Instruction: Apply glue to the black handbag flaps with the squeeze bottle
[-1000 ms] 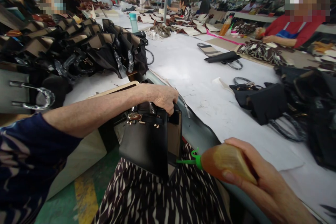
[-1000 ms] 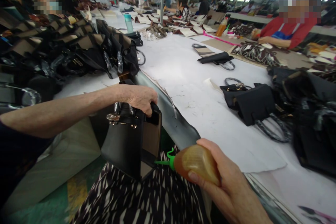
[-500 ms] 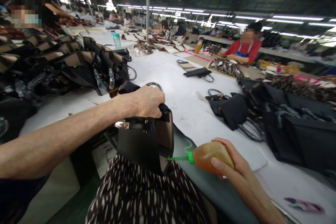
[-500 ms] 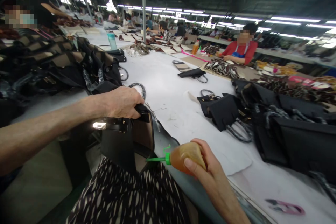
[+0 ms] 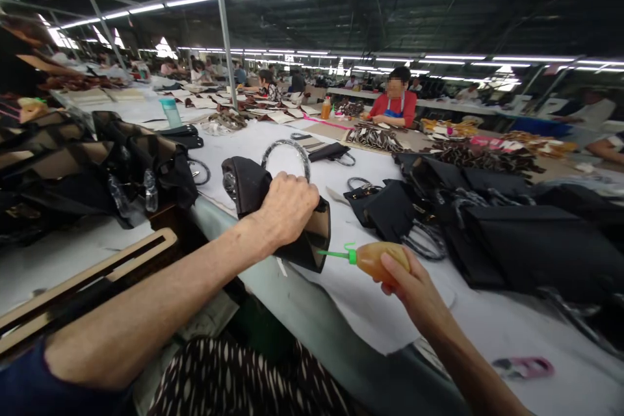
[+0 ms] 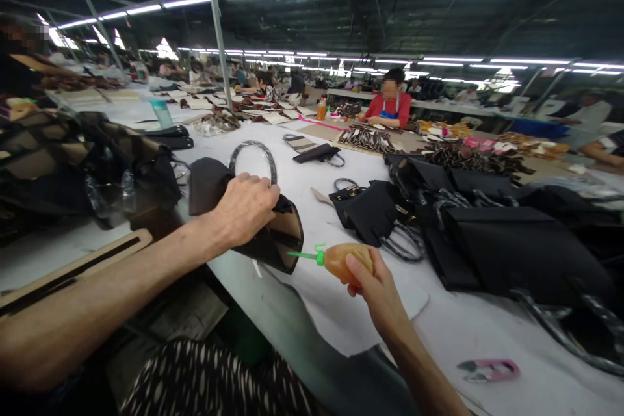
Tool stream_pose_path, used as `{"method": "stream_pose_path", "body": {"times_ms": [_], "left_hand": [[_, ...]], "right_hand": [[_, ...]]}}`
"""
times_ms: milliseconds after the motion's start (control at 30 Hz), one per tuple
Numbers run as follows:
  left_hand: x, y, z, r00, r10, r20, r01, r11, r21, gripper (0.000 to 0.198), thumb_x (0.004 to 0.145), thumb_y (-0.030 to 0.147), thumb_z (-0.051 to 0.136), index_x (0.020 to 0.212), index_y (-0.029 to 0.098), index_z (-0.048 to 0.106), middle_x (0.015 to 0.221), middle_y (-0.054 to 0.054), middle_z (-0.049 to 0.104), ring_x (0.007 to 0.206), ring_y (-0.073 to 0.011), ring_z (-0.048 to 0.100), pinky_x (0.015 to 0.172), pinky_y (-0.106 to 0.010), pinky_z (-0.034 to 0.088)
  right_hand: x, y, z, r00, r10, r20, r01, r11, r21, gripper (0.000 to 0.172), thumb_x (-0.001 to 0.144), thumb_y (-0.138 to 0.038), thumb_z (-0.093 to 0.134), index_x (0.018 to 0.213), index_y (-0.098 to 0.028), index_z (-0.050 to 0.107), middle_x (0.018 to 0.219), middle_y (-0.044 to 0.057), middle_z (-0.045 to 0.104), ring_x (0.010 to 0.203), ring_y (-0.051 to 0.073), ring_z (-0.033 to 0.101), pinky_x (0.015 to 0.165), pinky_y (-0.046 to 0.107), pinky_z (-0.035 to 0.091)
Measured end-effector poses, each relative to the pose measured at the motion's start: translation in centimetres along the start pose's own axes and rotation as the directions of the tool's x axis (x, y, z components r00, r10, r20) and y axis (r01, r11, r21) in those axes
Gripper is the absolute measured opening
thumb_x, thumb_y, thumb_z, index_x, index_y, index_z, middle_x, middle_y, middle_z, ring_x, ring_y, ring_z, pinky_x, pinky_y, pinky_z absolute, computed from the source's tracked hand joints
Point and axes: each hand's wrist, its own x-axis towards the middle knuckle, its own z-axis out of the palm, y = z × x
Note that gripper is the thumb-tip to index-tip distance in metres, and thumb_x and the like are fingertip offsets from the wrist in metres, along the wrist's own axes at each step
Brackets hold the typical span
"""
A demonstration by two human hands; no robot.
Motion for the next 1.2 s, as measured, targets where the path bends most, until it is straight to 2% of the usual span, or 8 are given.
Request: {"method": "stream_pose_path", "body": {"times_ms": [233,567,700,867,967,1200], "left_hand": [[-0.8,2.9,0.8,0.995,-0.091,-0.044,0.092,0.996,0.022,0.008,0.076,0.016,0.054,0.081,0.01,0.057,0.079,-0.012,0.058,0.075,-0.0265,0.056,0.065,-0.036,0.039],[-3.0,5.0,0.7,0.983,-0.181,0.004,0.181,0.983,0.023,0.016,0.076,0.016,0.05,0.088,0.013,0.059,0.081,-0.012,0.055,0.074,-0.0258,0.052,0.061,-0.036,0.041],[-3.6,5.5,0.8,0.981,-0.195,-0.002,0.195,0.981,0.008,0.015,0.077,0.016,0.049,0.087,0.013,0.06,0.081,-0.012,0.055,0.076,-0.026,0.052,0.061,-0.035,0.042],[-4.4,6.0,1.0,0.978,-0.208,-0.002,0.208,0.978,0.004,0.012,0.076,0.016,0.05,0.084,0.014,0.06,0.08,-0.011,0.055,0.074,-0.0252,0.052,0.058,-0.034,0.044],[-4.9,6.3,1.2,0.972,-0.233,0.003,0.233,0.972,0.019,0.013,0.073,0.015,0.053,0.084,0.014,0.06,0.081,-0.011,0.055,0.074,-0.0249,0.053,0.057,-0.033,0.045],[-6.5,7.1,1.3,0.951,-0.308,0.011,0.307,0.951,0.013,0.009,0.074,0.013,0.051,0.078,0.017,0.057,0.082,-0.01,0.056,0.076,-0.0246,0.054,0.056,-0.031,0.047]], "right_hand": [[1.4,2.2,-1.2,0.999,0.011,-0.032,-0.011,1.0,0.004,0.035,0.082,-0.047,0.056,0.1,-0.018,0.051,0.087,0.006,0.059,0.07,0.017,0.051,0.051,0.026,0.039],[0.9,1.3,-1.2,0.994,-0.052,-0.094,0.035,0.984,-0.174,0.036,0.08,-0.046,0.058,0.102,-0.02,0.046,0.074,-0.002,0.054,0.056,0.013,0.046,0.053,0.028,0.039],[0.8,1.2,-1.1,0.993,-0.061,-0.102,0.037,0.973,-0.229,0.036,0.082,-0.045,0.056,0.105,-0.02,0.045,0.074,-0.001,0.053,0.058,0.014,0.048,0.056,0.029,0.04],[0.8,1.8,-0.9,0.992,-0.071,-0.107,0.037,0.957,-0.287,0.043,0.081,-0.047,0.055,0.112,-0.021,0.043,0.079,0.0,0.054,0.06,0.016,0.048,0.059,0.031,0.042],[0.4,1.9,-0.9,0.993,-0.079,-0.084,0.045,0.938,-0.345,0.045,0.082,-0.049,0.054,0.115,-0.022,0.042,0.086,0.001,0.055,0.068,0.018,0.052,0.062,0.032,0.043],[-0.4,1.9,-0.8,0.998,-0.058,-0.034,0.039,0.908,-0.416,0.042,0.083,-0.047,0.053,0.115,-0.022,0.043,0.09,0.002,0.057,0.083,0.022,0.054,0.078,0.036,0.04]]}}
